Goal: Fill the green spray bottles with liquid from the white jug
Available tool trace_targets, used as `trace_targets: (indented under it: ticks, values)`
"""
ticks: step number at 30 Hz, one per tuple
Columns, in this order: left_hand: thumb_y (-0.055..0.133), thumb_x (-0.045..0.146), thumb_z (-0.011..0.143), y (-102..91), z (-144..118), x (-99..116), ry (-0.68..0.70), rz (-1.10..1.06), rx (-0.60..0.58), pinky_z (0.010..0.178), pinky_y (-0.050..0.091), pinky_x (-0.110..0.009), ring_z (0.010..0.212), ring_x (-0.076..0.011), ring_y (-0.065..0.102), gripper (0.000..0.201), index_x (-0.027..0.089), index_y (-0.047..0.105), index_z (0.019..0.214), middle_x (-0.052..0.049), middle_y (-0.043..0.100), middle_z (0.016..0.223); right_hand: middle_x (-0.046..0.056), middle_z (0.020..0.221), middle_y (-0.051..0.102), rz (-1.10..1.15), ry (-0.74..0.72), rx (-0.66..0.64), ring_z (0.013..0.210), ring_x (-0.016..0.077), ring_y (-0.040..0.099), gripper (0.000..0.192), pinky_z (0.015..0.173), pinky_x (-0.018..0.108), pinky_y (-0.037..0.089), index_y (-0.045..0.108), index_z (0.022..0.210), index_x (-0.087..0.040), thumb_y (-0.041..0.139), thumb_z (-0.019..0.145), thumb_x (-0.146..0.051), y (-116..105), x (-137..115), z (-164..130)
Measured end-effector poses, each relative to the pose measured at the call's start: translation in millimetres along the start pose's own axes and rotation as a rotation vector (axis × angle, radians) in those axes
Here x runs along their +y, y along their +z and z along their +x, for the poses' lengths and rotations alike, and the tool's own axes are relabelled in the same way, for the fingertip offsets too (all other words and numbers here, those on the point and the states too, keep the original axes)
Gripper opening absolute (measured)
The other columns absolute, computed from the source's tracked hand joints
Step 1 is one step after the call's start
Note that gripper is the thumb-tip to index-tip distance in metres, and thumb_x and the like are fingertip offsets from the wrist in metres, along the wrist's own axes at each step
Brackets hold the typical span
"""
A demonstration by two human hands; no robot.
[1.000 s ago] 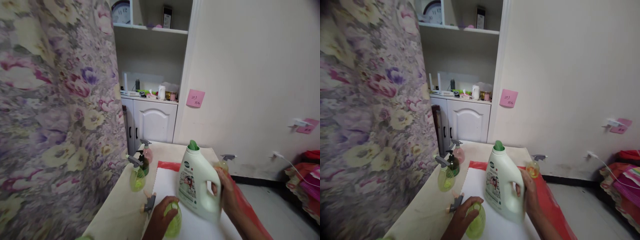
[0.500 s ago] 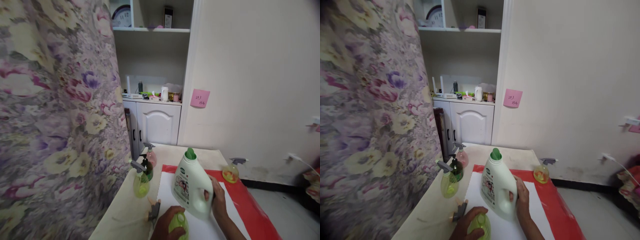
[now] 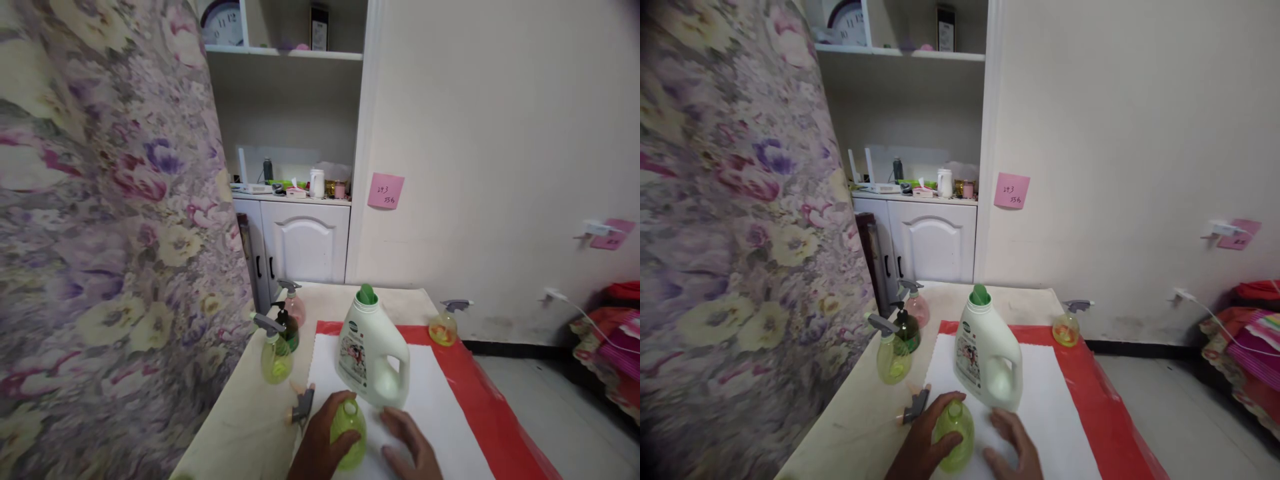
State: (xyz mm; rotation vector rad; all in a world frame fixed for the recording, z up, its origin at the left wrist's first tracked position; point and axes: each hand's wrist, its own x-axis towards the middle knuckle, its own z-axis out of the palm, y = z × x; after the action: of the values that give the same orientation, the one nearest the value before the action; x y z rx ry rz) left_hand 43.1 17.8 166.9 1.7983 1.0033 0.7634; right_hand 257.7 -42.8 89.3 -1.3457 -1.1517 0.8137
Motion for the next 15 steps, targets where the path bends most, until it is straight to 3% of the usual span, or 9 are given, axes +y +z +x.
trace_targets:
  ticks: [1,3,5,8,11,15]
  values:
    - [0.062,0.024,0.072,0.5,-0.6,0.8,0.001,-0.003,0.004,0.108,0.036,-0.036,0.123,-0.0246,0.052,0.05,0.028,0.056,0.121,-0.003,0.063,0.13,0.01,0.125,0.068,0.039,-0.013,-0.125,0.123,0.0366,0.058,0.067,0.106,0.05,0.046,0.057,0.119,-0.028,0.078,0.058,-0.044,12.0,2.6,-0.9]
    - [0.061,0.021,0.072,1.5,-1.7,1.4,-0.003,-0.007,0.013,0.109,0.036,-0.036,0.123,-0.0241,0.052,0.051,0.027,0.055,0.122,-0.003,0.062,0.13,0.011,0.138,0.059,0.075,-0.021,-0.184,0.132,0.0353,0.048,0.086,0.113,0.049,0.038,0.051,0.128,-0.026,0.082,0.048,-0.029,33.6,0.8,1.2]
    - [0.059,0.022,0.073,3.0,-2.7,0.1,0.004,-0.005,0.019,0.109,0.037,-0.037,0.124,-0.0245,0.053,0.052,0.026,0.053,0.124,-0.005,0.062,0.131,0.009,0.141,0.056,0.074,-0.006,-0.224,0.133,0.033,0.047,0.095,0.112,0.046,0.038,0.046,0.133,-0.026,0.08,0.045,-0.018,50.1,-7.5,4.5]
    - [0.057,0.027,0.076,6.2,-3.5,-6.1,0.038,0.039,0.007,0.109,0.039,-0.036,0.126,-0.026,0.052,0.054,0.025,0.051,0.129,-0.007,0.061,0.133,0.008,0.136,0.059,0.054,0.011,-0.243,0.126,0.0314,0.053,0.093,0.106,0.043,0.044,0.043,0.135,-0.026,0.078,0.049,-0.019,67.1,-18.8,5.1]
    - [0.059,0.03,0.074,6.5,-4.8,-14.1,0.038,0.141,-0.007,0.112,0.037,-0.031,0.131,-0.0258,0.049,0.062,0.027,0.048,0.135,-0.006,0.057,0.139,0.008,0.129,0.063,0.038,-0.02,-0.159,0.12,0.0328,0.057,0.081,0.105,0.044,0.044,0.047,0.129,-0.027,0.077,0.054,-0.031,78.0,-18.3,2.3]
    - [0.063,0.036,0.073,-9.2,-10.3,-21.6,-0.034,0.265,0.016,0.114,0.035,-0.031,0.136,-0.0267,0.045,0.064,0.026,0.05,0.135,-0.008,0.053,0.144,0.009,0.123,0.067,0.069,-0.023,-0.112,0.115,0.0353,0.06,0.078,0.1,0.046,0.047,0.049,0.125,-0.027,0.076,0.052,-0.036,81.4,-6.0,1.1]
